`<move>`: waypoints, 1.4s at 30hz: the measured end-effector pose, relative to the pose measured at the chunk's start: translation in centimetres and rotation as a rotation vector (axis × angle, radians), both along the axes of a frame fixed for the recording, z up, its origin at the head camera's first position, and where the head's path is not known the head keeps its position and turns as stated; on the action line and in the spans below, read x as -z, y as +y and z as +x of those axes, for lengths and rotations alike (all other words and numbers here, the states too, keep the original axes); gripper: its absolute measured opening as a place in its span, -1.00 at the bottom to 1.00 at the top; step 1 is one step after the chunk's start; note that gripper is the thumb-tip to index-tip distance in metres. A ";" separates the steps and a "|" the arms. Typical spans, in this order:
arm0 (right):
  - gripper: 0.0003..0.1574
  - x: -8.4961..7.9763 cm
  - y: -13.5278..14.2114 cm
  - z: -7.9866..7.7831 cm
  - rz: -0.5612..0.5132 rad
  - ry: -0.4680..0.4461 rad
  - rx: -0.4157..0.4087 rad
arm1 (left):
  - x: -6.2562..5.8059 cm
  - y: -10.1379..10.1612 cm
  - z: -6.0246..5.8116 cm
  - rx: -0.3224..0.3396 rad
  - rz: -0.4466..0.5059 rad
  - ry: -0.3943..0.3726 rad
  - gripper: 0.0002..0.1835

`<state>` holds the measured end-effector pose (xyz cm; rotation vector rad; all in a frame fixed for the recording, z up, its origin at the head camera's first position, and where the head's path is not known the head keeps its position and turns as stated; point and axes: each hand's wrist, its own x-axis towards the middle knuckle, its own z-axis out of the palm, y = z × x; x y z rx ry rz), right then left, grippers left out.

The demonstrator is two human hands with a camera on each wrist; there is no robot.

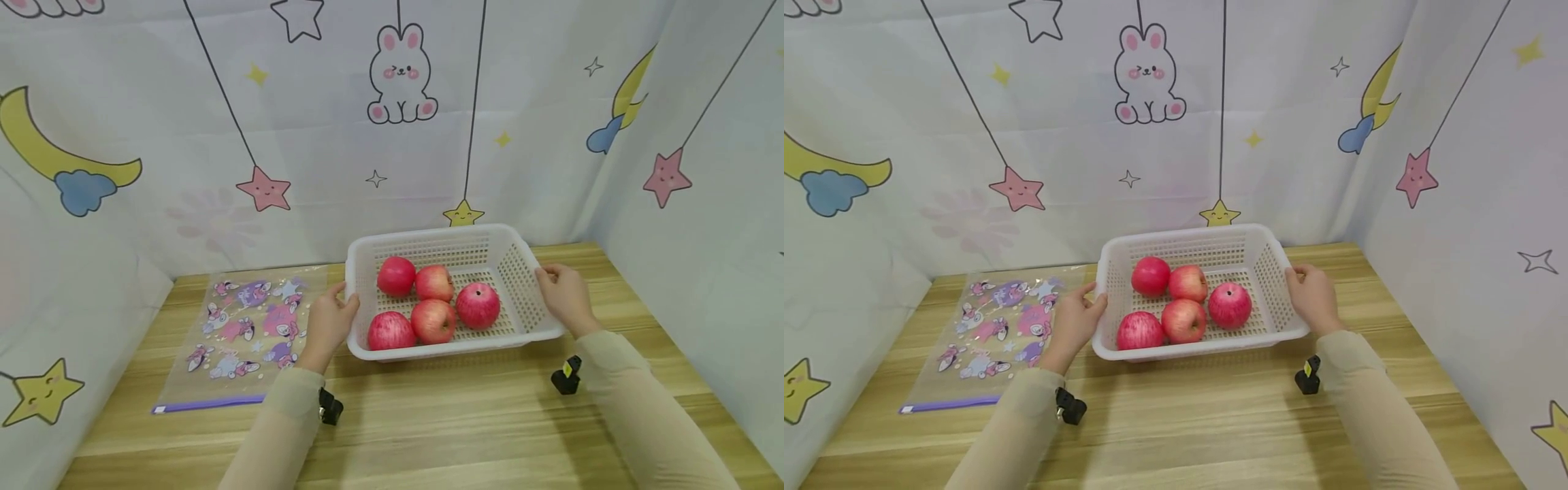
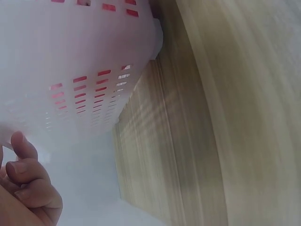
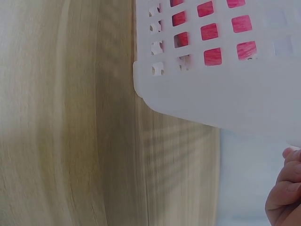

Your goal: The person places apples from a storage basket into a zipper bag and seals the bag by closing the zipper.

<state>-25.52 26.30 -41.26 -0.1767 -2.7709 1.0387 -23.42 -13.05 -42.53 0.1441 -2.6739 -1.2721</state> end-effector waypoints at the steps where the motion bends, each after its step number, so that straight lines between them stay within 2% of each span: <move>1: -0.36 0.0 -0.1 0.0 0.000 0.001 -0.002 | 0.0 -0.1 0.0 0.001 0.004 -0.002 -0.46; 12: -0.36 0.0 -1.1 0.1 -0.009 0.006 -0.002 | 0.1 -1.1 -0.2 -0.014 0.010 -0.038 -0.49; 21: -0.34 0.1 -1.7 0.1 0.003 -0.020 0.028 | 0.1 -1.7 -0.3 -0.020 -0.032 -0.001 -0.53; 35: -0.34 -0.1 -2.1 0.2 -0.001 -0.050 0.017 | -0.3 -2.2 -0.3 -0.012 -0.030 -0.041 -0.54; 42: -0.36 -0.1 -2.3 0.1 0.017 -0.028 0.005 | -0.5 -2.5 -0.2 -0.010 -0.045 -0.062 -0.52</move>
